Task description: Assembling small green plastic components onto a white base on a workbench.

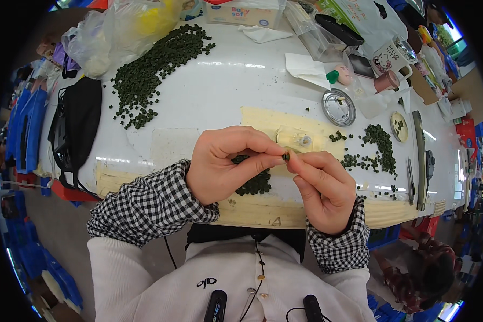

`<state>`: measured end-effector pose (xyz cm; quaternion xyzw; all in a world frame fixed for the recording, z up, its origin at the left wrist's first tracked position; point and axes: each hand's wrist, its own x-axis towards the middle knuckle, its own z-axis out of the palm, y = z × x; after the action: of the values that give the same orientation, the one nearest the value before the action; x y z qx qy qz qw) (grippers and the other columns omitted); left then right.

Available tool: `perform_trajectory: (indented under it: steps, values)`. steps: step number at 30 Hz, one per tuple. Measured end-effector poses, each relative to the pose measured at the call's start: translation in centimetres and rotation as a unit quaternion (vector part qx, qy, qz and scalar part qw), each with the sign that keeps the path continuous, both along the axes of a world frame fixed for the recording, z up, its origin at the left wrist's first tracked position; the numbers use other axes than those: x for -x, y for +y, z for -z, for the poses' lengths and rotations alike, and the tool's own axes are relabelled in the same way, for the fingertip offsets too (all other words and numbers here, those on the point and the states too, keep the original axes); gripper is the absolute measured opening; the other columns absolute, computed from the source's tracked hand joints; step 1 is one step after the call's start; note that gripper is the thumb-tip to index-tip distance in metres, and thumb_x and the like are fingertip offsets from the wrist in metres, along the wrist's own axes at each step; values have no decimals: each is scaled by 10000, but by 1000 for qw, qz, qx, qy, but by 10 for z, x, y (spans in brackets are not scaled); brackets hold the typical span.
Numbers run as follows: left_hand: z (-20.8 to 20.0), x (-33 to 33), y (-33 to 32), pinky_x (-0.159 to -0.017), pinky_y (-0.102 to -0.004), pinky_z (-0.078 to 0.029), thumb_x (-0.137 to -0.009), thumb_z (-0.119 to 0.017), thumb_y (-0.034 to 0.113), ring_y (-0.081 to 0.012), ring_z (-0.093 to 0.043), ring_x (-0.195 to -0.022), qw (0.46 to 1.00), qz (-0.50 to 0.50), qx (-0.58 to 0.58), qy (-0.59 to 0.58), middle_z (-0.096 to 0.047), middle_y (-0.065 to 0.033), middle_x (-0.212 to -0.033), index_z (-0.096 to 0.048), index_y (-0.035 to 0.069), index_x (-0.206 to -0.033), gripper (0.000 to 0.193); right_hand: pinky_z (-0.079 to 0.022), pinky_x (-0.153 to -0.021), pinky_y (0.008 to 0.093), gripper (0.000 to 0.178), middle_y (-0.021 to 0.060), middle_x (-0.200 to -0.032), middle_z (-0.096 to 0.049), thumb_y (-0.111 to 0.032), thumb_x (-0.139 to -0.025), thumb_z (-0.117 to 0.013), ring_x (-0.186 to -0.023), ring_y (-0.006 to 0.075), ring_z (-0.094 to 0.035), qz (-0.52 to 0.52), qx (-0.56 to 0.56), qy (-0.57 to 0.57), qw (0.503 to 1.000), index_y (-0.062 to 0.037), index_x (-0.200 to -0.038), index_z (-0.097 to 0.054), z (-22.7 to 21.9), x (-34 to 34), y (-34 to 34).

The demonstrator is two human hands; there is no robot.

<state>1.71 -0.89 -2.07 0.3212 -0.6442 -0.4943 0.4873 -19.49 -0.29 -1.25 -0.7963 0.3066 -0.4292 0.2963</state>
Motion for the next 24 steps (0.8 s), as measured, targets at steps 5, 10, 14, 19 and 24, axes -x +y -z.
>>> perform_trajectory:
  steps: [5, 10, 14, 19, 24]
  values:
    - [-4, 1, 2, -761, -246, -508, -832, -645, -94, -154, -636, -863, 1000, 0, -24, 1, -658, -130, -945, -656, -47, -991, 167, -501, -689, 244, 355, 123, -994, -629, 65, -817, -649, -806, 192, -619, 13, -8, -3, 1000, -11, -1164, -648, -1, -1, 1]
    - [-5, 0, 2, -764, -248, -508, -832, -642, -98, -153, -634, -866, 1000, -4, -18, -2, -658, -129, -952, -655, -46, -994, 170, -503, -678, 242, 355, 126, -996, -630, 67, -816, -649, -800, 188, -623, 19, -16, -3, 1000, -11, -1161, -649, -2, -1, 2]
    - [-2, 0, 1, -764, -250, -508, -831, -638, -104, -154, -635, -867, 1000, 2, -16, 3, -657, -130, -952, -652, -47, -994, 173, -506, -678, 244, 352, 126, -995, -632, 69, -812, -650, -804, 189, -626, 14, -16, -2, 1000, -13, -1155, -654, -3, 0, 1]
    - [-4, 1, 1, -772, -251, -511, -832, -636, -105, -158, -637, -873, 1000, 2, -18, -3, -658, -132, -951, -649, -50, -995, 172, -507, -679, 246, 360, 124, -998, -631, 72, -810, -648, -805, 194, -627, 16, -12, -2, 1000, -17, -1160, -652, -1, 0, 1]
    - [-3, 0, 1, -763, -243, -513, -845, -633, -80, -145, -637, -860, 1000, 0, -21, 0, -659, -121, -940, -656, -41, -997, 159, -506, -681, 247, 361, 123, -991, -631, 70, -811, -648, -804, 195, -626, 14, -17, 1, 1000, -20, -1160, -654, -2, 0, 1]
